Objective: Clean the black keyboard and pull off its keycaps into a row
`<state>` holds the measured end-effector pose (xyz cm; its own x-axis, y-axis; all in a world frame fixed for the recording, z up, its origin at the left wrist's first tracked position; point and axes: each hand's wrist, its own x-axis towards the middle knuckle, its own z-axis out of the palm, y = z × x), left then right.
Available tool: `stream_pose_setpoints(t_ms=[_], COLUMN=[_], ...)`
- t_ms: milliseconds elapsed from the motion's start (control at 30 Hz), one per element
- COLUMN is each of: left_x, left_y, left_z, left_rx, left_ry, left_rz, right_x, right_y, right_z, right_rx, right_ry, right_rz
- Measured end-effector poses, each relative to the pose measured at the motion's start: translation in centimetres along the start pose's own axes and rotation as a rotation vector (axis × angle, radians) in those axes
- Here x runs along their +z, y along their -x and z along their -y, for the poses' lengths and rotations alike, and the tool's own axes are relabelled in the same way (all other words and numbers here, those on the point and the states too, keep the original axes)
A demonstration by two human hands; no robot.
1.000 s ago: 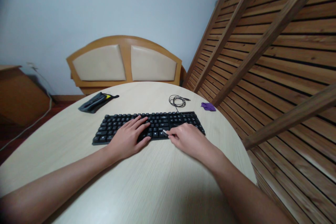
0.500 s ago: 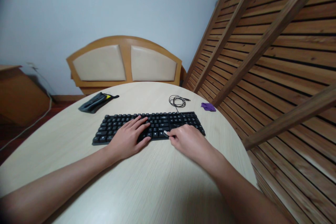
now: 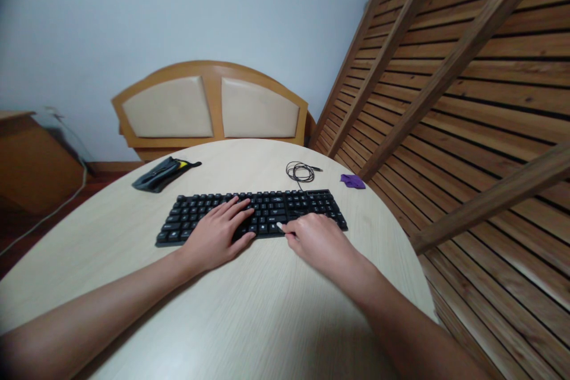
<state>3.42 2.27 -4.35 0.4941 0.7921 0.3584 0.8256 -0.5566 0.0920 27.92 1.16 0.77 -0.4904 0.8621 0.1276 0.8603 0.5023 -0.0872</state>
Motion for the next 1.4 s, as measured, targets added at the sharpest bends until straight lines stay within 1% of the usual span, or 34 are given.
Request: stream_pose_setpoints(t_ms=[100,300,500,900,1167,1267,1400], left_x=[0.0,-0.1,-0.1,0.0,0.1,0.1,0.1], left_y=[0.0,0.0,0.0,0.0,0.0,0.0,0.0], left_z=[0.0,0.0,0.0,0.0,0.1,0.1,0.1], left_rx=[-0.002,0.003,0.004,0.012,0.011,0.011,0.016], left_ry=[0.002,-0.019,-0.033,-0.029,-0.041,-0.042,-0.032], left_rz=[-0.003,0.004,0.012,-0.002,0.008,0.004,-0.005], right_x=[-0.2,-0.1,-0.1,1.2,1.3,1.2,1.5], right_y=[0.1,0.1,0.1,-0.1,-0.2,-0.2,-0.4], right_z=[0.1,0.0,0.2,1.0,1.1,1.2,1.4], right_rx=[0.005,0.013,0.023,-0.058,-0.034,-0.025,-0.009], right_ry=[-0.014,-0.044,-0.108,-0.154,-0.18,-0.223,-0.314], right_rz=[0.019,0.014,-0.048,-0.018,-0.024,-0.015,-0.046])
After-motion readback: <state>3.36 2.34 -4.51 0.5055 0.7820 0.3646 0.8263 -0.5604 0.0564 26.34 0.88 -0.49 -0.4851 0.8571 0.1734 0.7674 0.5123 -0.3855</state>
